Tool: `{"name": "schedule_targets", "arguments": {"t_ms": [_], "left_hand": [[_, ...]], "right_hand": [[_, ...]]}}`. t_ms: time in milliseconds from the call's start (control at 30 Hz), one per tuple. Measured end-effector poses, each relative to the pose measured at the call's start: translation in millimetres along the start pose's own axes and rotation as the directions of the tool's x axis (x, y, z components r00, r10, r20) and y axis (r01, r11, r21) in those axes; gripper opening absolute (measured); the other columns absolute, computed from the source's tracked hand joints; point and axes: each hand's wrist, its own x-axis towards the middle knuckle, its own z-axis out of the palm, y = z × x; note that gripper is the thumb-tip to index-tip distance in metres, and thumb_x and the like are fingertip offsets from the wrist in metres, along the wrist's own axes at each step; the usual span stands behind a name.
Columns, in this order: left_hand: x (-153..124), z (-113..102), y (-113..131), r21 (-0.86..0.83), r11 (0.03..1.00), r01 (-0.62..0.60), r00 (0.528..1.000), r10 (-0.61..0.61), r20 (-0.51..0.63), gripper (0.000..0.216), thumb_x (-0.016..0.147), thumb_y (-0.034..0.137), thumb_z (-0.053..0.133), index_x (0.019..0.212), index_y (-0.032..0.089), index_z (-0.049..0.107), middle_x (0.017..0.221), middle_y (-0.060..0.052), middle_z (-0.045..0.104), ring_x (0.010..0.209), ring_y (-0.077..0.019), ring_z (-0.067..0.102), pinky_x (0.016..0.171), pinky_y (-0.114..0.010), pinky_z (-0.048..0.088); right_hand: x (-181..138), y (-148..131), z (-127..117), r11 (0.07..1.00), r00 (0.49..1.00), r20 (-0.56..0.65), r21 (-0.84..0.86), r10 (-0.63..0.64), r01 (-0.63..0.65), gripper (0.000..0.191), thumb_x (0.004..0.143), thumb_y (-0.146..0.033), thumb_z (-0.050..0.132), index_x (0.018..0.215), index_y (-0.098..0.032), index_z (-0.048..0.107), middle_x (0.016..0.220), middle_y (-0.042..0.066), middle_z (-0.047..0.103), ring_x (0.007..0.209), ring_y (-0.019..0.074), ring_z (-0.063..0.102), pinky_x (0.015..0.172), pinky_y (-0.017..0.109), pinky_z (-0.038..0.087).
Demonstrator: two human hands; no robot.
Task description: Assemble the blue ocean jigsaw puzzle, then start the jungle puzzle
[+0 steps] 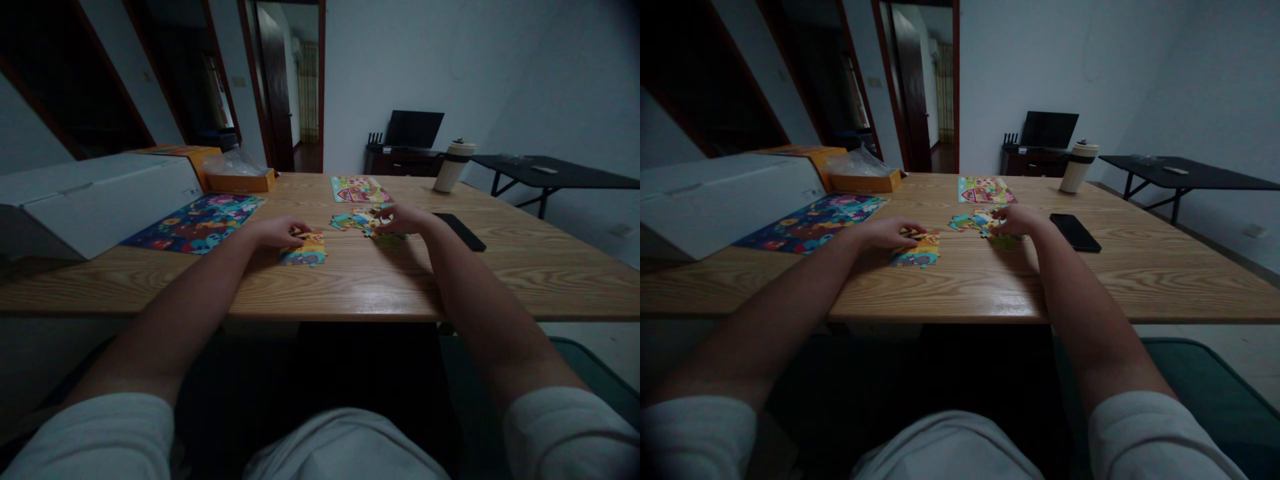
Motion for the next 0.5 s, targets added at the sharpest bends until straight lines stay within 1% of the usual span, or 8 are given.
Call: {"name": "schedule_targets", "arguments": {"t_ms": [100,167,233,300,333,433,500], "left_hand": [[0.8,0.6,-1.2,-0.023,1.0,0.003,1.0,-0.003,0.015,0.063,0.086,0.049,0.061,0.144,0.024,0.055,0.139,-0.007,0.062,0.118,-0.0247,0.059,0.096,-0.03,0.043],[1.5,1.4,-2.2,-0.044,0.999,0.009,1.0,-0.008,0.019,0.066,0.084,0.051,0.062,0.145,0.025,0.054,0.139,-0.007,0.062,0.118,-0.0251,0.059,0.096,-0.03,0.043],[2.4,2.4,-3.5,-0.058,0.998,0.012,1.0,-0.011,0.017,0.068,0.083,0.052,0.063,0.145,0.025,0.054,0.139,-0.007,0.062,0.118,-0.0252,0.059,0.096,-0.031,0.043],[3.4,3.0,-4.8,-0.067,0.998,0.007,1.0,-0.006,0.018,0.068,0.083,0.052,0.064,0.145,0.026,0.054,0.138,-0.007,0.063,0.117,-0.0251,0.059,0.096,-0.031,0.043],[3.8,3.1,-5.3,-0.072,0.997,0.001,1.0,0.001,0.018,0.068,0.083,0.052,0.064,0.145,0.026,0.054,0.138,-0.007,0.063,0.117,-0.025,0.059,0.096,-0.031,0.043],[4.6,2.8,-6.0,-0.073,0.997,-0.006,1.0,0.008,0.021,0.07,0.082,0.053,0.064,0.146,0.025,0.053,0.137,-0.008,0.063,0.115,-0.0253,0.059,0.096,-0.032,0.043],[4.6,2.4,-5.4,-0.061,0.998,0.002,1.0,0.0,0.019,0.07,0.082,0.053,0.064,0.146,0.026,0.053,0.138,-0.008,0.063,0.116,-0.0261,0.059,0.097,-0.033,0.043]], "right_hand": [[-5.7,-12.3,-1.9,0.998,0.996,0.079,-0.048,0.036,-0.032,0.057,0.074,-0.059,0.076,0.119,-0.024,0.074,0.103,0.008,0.075,0.091,0.0266,0.068,0.078,0.035,0.051],[-7.9,-16.5,-2.0,0.997,0.993,0.103,-0.066,0.053,-0.046,0.05,0.074,-0.059,0.075,0.111,-0.025,0.077,0.097,0.007,0.075,0.087,0.0259,0.068,0.074,0.034,0.051],[-8.7,-18.0,-1.5,0.996,0.991,0.113,-0.066,0.065,-0.058,0.046,0.076,-0.059,0.073,0.109,-0.026,0.077,0.094,0.006,0.075,0.086,0.0253,0.068,0.072,0.034,0.051],[-8.7,-17.7,-0.5,0.997,0.99,0.124,-0.05,0.068,-0.063,0.049,0.076,-0.057,0.074,0.114,-0.027,0.075,0.097,0.006,0.075,0.087,0.0254,0.068,0.072,0.034,0.051],[-8.4,-17.1,0.2,0.998,0.991,0.121,-0.035,0.062,-0.058,0.053,0.074,-0.056,0.076,0.12,-0.027,0.073,0.1,0.006,0.075,0.088,0.0258,0.068,0.073,0.034,0.052],[-7.4,-14.7,2.3,0.999,0.996,0.081,0.017,0.028,-0.029,0.073,0.07,-0.05,0.08,0.136,-0.028,0.061,0.117,0.008,0.071,0.098,0.028,0.067,0.078,0.036,0.053],[-6.6,-13.2,3.5,1.0,0.999,0.051,0.031,0.0,-0.002,0.08,0.068,-0.045,0.082,0.141,-0.027,0.056,0.127,0.009,0.067,0.106,0.0294,0.065,0.084,0.036,0.053]]}}
